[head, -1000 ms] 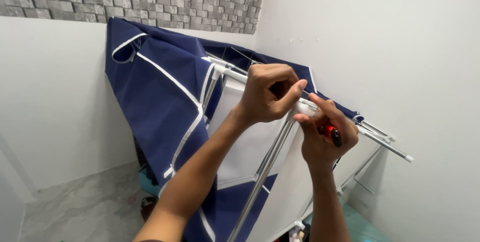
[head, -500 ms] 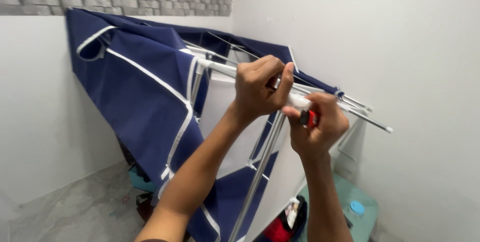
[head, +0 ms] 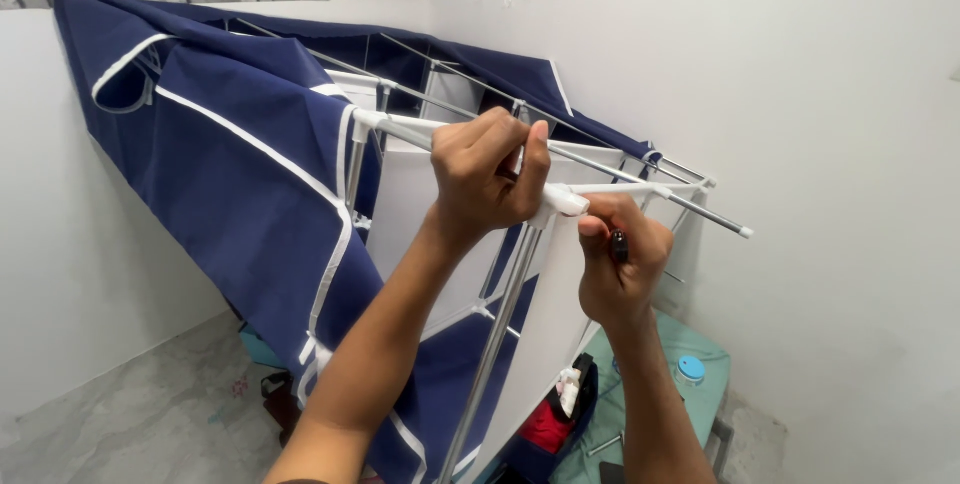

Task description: Assembling a portable fabric wardrobe using metal poles, plastic connectors, and a lighter to seal or fit parts.

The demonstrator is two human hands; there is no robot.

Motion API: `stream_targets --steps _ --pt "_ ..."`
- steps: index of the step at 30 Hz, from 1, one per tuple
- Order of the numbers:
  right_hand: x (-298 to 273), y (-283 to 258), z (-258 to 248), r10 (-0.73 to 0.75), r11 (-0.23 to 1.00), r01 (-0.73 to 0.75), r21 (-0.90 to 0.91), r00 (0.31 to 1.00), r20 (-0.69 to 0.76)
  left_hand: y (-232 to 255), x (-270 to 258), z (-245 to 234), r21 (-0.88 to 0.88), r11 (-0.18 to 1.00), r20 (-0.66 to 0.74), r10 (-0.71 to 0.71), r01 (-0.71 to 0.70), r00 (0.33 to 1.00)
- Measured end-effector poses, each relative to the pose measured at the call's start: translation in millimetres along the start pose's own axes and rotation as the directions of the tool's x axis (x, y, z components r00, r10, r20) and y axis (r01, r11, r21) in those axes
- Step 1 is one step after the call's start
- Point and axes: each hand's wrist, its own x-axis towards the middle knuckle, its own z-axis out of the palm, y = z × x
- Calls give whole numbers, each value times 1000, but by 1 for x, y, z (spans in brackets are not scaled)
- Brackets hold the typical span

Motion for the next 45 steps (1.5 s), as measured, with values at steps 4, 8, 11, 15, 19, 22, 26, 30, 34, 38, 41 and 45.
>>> stream_targets --steps 4,8,11,15,19,22,26,30,34,38,41,45 --pt "6 -5 1 -61 994 65 -83 997 55 3 2 -1 11 1000 -4 0 0 1000" --pt "18 -9 0 -189 957 200 -212 979 71 -4 -1 -1 19 1000 -9 17 -17 1000" --pt "18 -8 2 -256 929 266 -257 964 72 -1 -2 -2 40 999 -15 11 -11 1000" --pt "22 -8 4 -297 916 305 -259 952 69 -2 0 -2 50 999 -45 2 0 999" --pt "23 -8 5 -323 914 333 -233 943 78 -2 -1 -3 71 997 -60 -6 10 998" --pt "24 -5 8 -345 911 352 -213 936 69 -4 -4 -4 116 993 -78 1 9 997" --pt "21 0 10 -356 914 362 -183 932 68 -1 -2 -7 130 991 -90 -4 16 996" --pt "20 5 9 -339 928 345 -143 938 70 -5 -5 -7 154 988 -98 15 0 995" --pt "10 7 12 -273 962 272 -33 962 -19 -11 -7 -5 151 987 -68 59 -49 996" --pt "2 5 14 -192 978 199 61 976 -106 -4 -2 -6 120 993 -61 30 -23 998" --pt "-1 7 13 -140 983 154 101 981 -131 -4 -6 -4 112 994 -60 26 -19 998" --pt "1 0 15 -95 978 117 175 987 -128 -1 -4 -7 148 989 -78 9 2 997"
